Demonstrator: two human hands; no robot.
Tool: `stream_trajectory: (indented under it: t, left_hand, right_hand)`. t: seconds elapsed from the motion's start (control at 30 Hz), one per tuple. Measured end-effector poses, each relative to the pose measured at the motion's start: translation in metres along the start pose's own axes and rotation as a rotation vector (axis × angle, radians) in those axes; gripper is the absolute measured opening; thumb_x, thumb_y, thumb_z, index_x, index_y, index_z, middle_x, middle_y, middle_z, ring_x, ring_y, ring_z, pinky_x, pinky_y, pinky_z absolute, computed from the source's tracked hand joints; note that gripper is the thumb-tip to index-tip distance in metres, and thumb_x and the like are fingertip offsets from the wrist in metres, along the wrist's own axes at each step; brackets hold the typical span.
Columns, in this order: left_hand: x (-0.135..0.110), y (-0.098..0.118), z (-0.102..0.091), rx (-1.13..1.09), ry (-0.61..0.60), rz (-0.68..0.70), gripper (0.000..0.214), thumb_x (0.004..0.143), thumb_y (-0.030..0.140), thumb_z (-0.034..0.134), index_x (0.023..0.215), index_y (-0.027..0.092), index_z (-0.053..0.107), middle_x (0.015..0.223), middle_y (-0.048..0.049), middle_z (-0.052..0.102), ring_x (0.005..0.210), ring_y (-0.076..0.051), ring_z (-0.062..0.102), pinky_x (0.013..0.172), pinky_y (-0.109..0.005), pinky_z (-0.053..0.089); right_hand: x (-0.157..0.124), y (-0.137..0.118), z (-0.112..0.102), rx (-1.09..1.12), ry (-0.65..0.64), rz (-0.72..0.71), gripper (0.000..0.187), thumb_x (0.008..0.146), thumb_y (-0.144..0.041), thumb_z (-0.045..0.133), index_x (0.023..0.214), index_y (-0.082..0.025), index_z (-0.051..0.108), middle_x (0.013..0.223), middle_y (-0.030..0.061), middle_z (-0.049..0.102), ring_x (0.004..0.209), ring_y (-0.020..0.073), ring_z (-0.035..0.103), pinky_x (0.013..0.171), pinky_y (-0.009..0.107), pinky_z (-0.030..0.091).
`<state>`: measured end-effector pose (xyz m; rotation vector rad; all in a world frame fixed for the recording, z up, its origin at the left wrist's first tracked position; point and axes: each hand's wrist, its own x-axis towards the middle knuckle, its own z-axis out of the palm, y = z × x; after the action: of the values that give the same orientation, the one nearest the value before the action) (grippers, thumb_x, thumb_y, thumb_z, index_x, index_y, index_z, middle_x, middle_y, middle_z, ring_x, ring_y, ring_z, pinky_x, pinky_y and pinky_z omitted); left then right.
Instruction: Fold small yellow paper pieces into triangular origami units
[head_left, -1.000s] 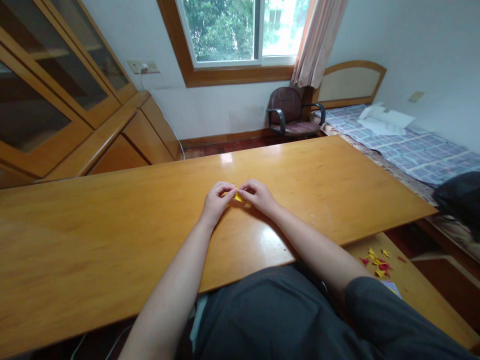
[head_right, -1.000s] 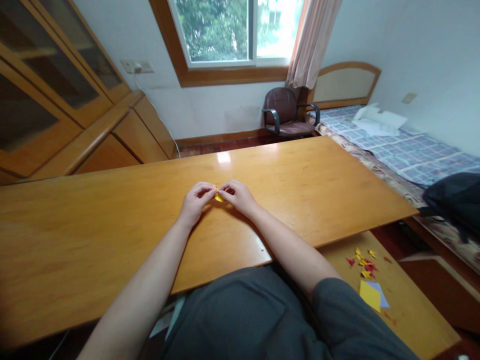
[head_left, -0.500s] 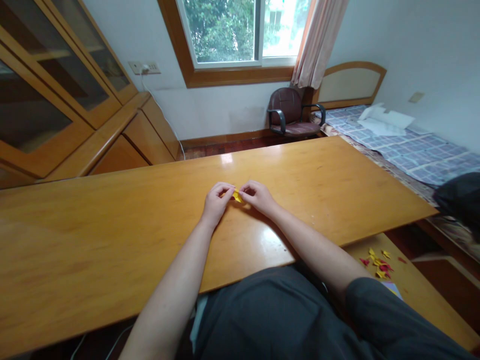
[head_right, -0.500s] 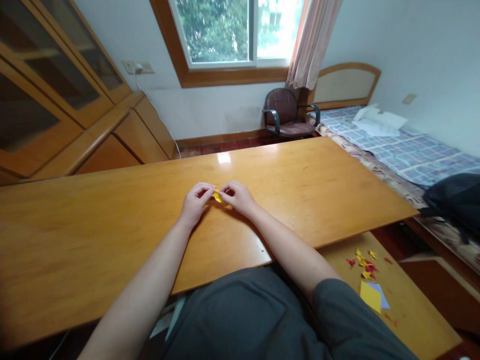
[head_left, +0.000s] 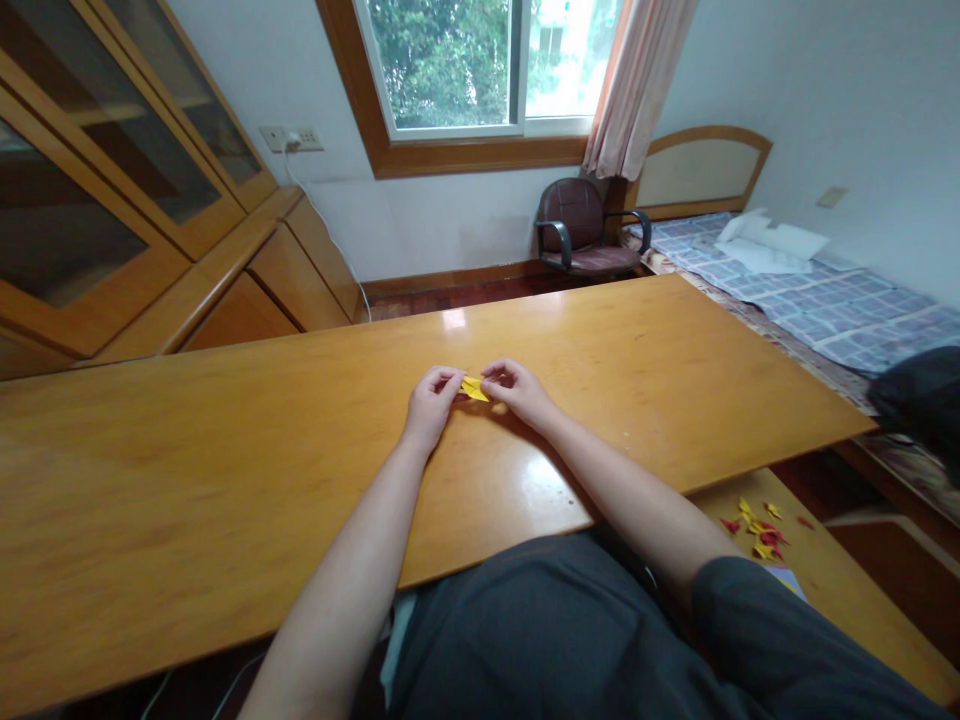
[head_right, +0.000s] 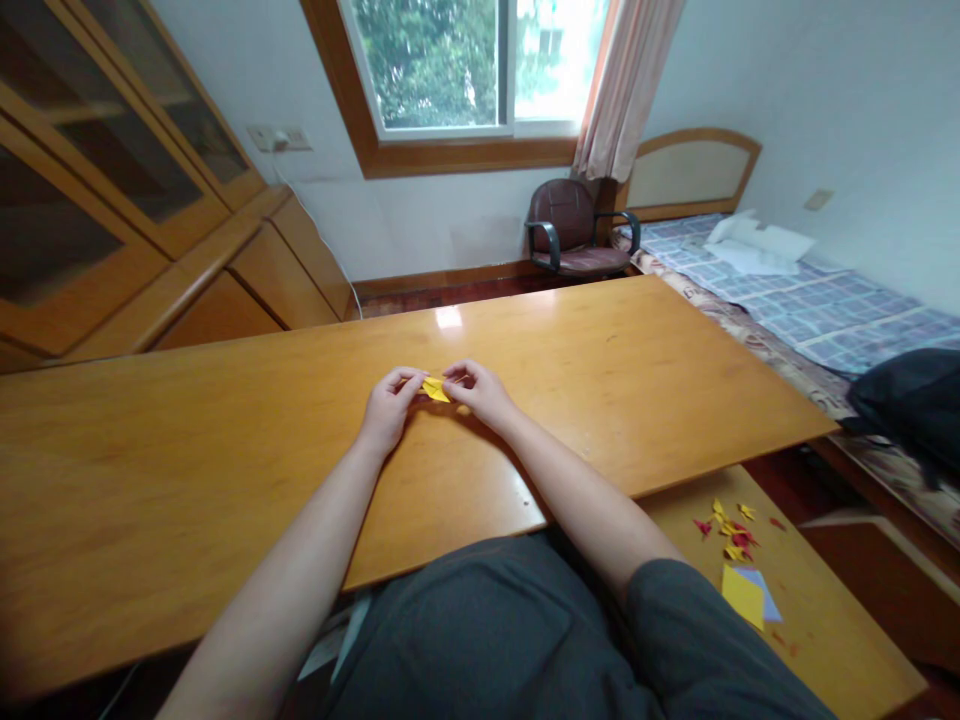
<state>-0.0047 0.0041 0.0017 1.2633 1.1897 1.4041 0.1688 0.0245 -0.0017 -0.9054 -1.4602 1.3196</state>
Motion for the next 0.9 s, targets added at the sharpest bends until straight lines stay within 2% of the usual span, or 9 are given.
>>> stream_trajectory:
  t: [0.13, 0.23, 0.33, 0.43, 0.73, 0.9]
  left_hand:
    - [0.000, -0.003, 0.000, -0.005, -0.020, -0.016, 0.030, 0.075, 0.041, 0.070, 0.091, 0.017, 0.063, 0.095, -0.0048, 0.067, 0.079, -0.017, 0.065, 0.071, -0.030, 0.056]
    - [0.000, -0.006, 0.000, 0.098, -0.060, 0.034, 0.030, 0.074, 0.036, 0.071, 0.096, 0.018, 0.064, 0.098, -0.0050, 0.069, 0.080, -0.016, 0.065, 0.074, -0.029, 0.053]
    - [-0.001, -0.007, 0.000, 0.208, -0.096, 0.093, 0.023, 0.073, 0.035, 0.072, 0.089, 0.019, 0.068, 0.091, -0.0042, 0.070, 0.081, -0.017, 0.064, 0.077, -0.029, 0.050]
    - [-0.001, -0.007, -0.001, 0.237, -0.114, 0.093, 0.021, 0.075, 0.037, 0.071, 0.084, 0.019, 0.070, 0.085, -0.0034, 0.070, 0.080, -0.018, 0.063, 0.076, -0.029, 0.049]
    - [0.001, -0.006, -0.002, 0.067, -0.071, -0.026, 0.029, 0.070, 0.041, 0.076, 0.085, 0.017, 0.070, 0.080, -0.0027, 0.069, 0.074, -0.017, 0.064, 0.074, -0.031, 0.054]
    - [0.002, -0.006, -0.001, -0.046, -0.053, -0.065, 0.035, 0.066, 0.045, 0.079, 0.084, 0.016, 0.068, 0.080, -0.0032, 0.069, 0.075, -0.017, 0.066, 0.074, -0.034, 0.057]
  right_hand:
    - [0.001, 0.004, 0.000, -0.006, 0.002, -0.017, 0.030, 0.072, -0.037, 0.070, 0.093, -0.018, 0.060, 0.081, -0.0010, 0.064, 0.070, 0.0111, 0.059, 0.068, 0.025, 0.049]
    - [0.000, 0.005, 0.001, -0.063, 0.003, -0.039, 0.029, 0.074, -0.037, 0.069, 0.095, -0.018, 0.062, 0.082, 0.0000, 0.065, 0.074, 0.0121, 0.060, 0.072, 0.026, 0.049]
    - [-0.001, 0.005, 0.001, -0.123, -0.007, -0.076, 0.026, 0.076, -0.035, 0.068, 0.094, -0.018, 0.063, 0.084, 0.0010, 0.066, 0.076, 0.0127, 0.061, 0.074, 0.027, 0.048]
    - [-0.001, 0.005, 0.000, -0.122, -0.003, -0.098, 0.026, 0.077, -0.035, 0.068, 0.096, -0.018, 0.063, 0.086, 0.0016, 0.066, 0.079, 0.0131, 0.061, 0.076, 0.027, 0.049]
    - [0.001, 0.002, -0.002, -0.070, 0.040, -0.048, 0.029, 0.074, -0.038, 0.070, 0.094, -0.018, 0.064, 0.086, 0.0015, 0.067, 0.079, 0.0133, 0.061, 0.077, 0.028, 0.049]
    - [-0.002, -0.005, -0.003, -0.094, -0.010, -0.053, 0.026, 0.077, -0.042, 0.069, 0.090, -0.019, 0.066, 0.087, 0.0022, 0.067, 0.078, 0.0137, 0.061, 0.073, 0.027, 0.050]
